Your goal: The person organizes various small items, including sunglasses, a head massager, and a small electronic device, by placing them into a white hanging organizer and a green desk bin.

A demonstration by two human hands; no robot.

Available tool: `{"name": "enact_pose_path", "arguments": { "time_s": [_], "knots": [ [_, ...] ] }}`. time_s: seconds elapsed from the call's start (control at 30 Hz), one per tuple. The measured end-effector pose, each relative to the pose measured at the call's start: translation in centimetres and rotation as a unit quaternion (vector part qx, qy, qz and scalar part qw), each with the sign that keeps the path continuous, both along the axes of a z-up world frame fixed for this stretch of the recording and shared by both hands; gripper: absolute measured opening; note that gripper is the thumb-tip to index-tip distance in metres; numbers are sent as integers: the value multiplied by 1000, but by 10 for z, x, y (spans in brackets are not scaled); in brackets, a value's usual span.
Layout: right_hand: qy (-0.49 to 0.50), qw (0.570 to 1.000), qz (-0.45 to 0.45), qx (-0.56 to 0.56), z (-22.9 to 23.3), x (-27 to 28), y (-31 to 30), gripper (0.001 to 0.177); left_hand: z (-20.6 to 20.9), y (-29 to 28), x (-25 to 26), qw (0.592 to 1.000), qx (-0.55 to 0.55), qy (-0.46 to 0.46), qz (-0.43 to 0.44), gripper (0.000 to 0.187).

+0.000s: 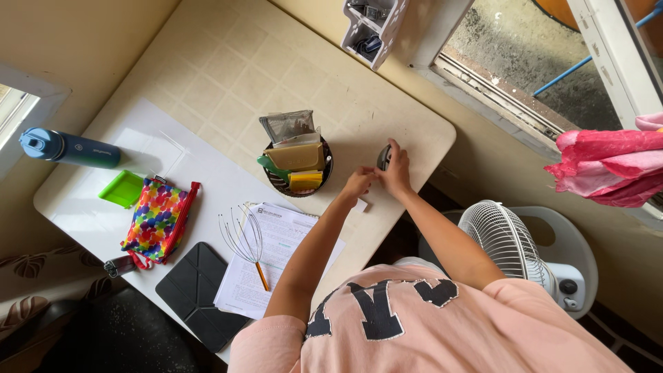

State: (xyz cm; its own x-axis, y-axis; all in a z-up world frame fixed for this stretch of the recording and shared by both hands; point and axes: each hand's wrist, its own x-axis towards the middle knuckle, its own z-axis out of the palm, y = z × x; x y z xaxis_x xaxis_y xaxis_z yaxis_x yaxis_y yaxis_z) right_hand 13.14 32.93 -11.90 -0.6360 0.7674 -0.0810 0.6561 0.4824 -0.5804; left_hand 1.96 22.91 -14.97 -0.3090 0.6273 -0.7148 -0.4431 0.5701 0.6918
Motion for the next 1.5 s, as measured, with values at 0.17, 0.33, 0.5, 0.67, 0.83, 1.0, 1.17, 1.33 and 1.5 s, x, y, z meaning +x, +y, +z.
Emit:
{"name": "enact_pose_path", "arguments": {
  "time_s": [0.17, 0.33, 0.5, 0.67, 0.83, 1.0, 1.17, 1.33, 1.5],
  "knots": [
    [286, 945, 8, -159, 0, -25, 23, 54, 44, 3, -13, 987, 146, -36, 58, 61],
    [349, 859, -19, -373, 28, -34, 32, 38, 67, 10, -35, 965, 219, 10, 140, 41],
    [200, 954, -18, -224, 87, -40, 30, 16, 107, -1, -54, 952, 225, -85, 189, 37],
    [245, 931, 2, -271, 108, -45, 26, 13, 128, -4, -57, 943, 255, -146, 156, 37],
    [228, 973, -17, -23, 117, -46, 25, 8, 126, 4, -57, 952, 244, -97, 159, 46],
    [200, 969, -43, 138, 125, -49, 31, 6, 140, 19, -48, 962, 220, -48, 155, 71],
    [239, 970, -53, 0, 132, -56, 34, 17, 149, 34, -38, 945, 302, 39, 115, 54],
    [341, 903, -155, -211, 146, -54, 43, 25, 182, 40, -28, 909, 265, 295, 129, 52],
    [426, 864, -89, -252, 158, -61, 48, 28, 206, 61, -20, 821, 270, 493, 95, 60]
  ]
}}
